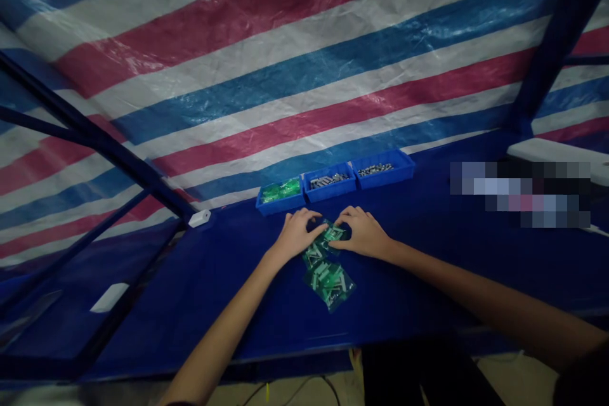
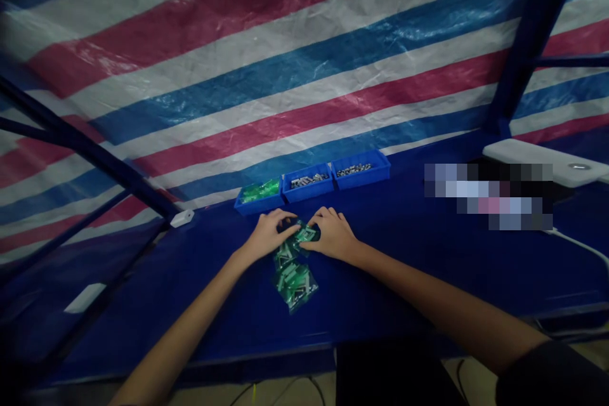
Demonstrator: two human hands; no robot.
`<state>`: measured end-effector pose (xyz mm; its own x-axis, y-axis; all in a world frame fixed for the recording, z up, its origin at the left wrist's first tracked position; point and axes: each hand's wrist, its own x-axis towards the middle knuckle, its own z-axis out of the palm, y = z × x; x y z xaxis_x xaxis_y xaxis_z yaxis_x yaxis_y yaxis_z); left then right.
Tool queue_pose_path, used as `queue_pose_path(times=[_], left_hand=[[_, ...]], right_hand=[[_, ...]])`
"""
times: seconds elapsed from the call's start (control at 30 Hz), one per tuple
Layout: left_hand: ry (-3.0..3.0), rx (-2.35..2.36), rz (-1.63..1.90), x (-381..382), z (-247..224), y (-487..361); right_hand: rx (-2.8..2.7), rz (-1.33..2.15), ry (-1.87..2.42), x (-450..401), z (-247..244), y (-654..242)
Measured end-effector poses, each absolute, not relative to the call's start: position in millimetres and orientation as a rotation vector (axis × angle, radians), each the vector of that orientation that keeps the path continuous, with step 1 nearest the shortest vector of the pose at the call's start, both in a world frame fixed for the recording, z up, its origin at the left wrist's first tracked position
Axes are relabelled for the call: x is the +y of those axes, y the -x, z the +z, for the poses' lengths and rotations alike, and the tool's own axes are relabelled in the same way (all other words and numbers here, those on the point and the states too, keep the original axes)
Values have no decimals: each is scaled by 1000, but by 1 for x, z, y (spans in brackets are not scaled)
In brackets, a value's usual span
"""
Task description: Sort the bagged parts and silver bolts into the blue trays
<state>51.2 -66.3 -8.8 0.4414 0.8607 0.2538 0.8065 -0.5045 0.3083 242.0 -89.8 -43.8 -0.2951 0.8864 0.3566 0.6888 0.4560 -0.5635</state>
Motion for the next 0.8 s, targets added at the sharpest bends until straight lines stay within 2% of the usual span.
queue_pose_path(times=[0.1, 0.33, 0.5, 0.8], left_hand=[[-2445, 1466, 579, -68, -23, -61], [-2072, 1341, 1088, -79, -20, -66], [-1819, 1255, 1277, -94, -15, -72], [-1782, 1225, 1420, -94, -12, -72]], right_hand=[[-2034, 483, 1287, -83, -46, -246], [-1742, 941, 964, -79, -39, -250], [-1513, 1114, 854, -88, -21, -244], [-1485, 1137, 826, -92, -14, -245]])
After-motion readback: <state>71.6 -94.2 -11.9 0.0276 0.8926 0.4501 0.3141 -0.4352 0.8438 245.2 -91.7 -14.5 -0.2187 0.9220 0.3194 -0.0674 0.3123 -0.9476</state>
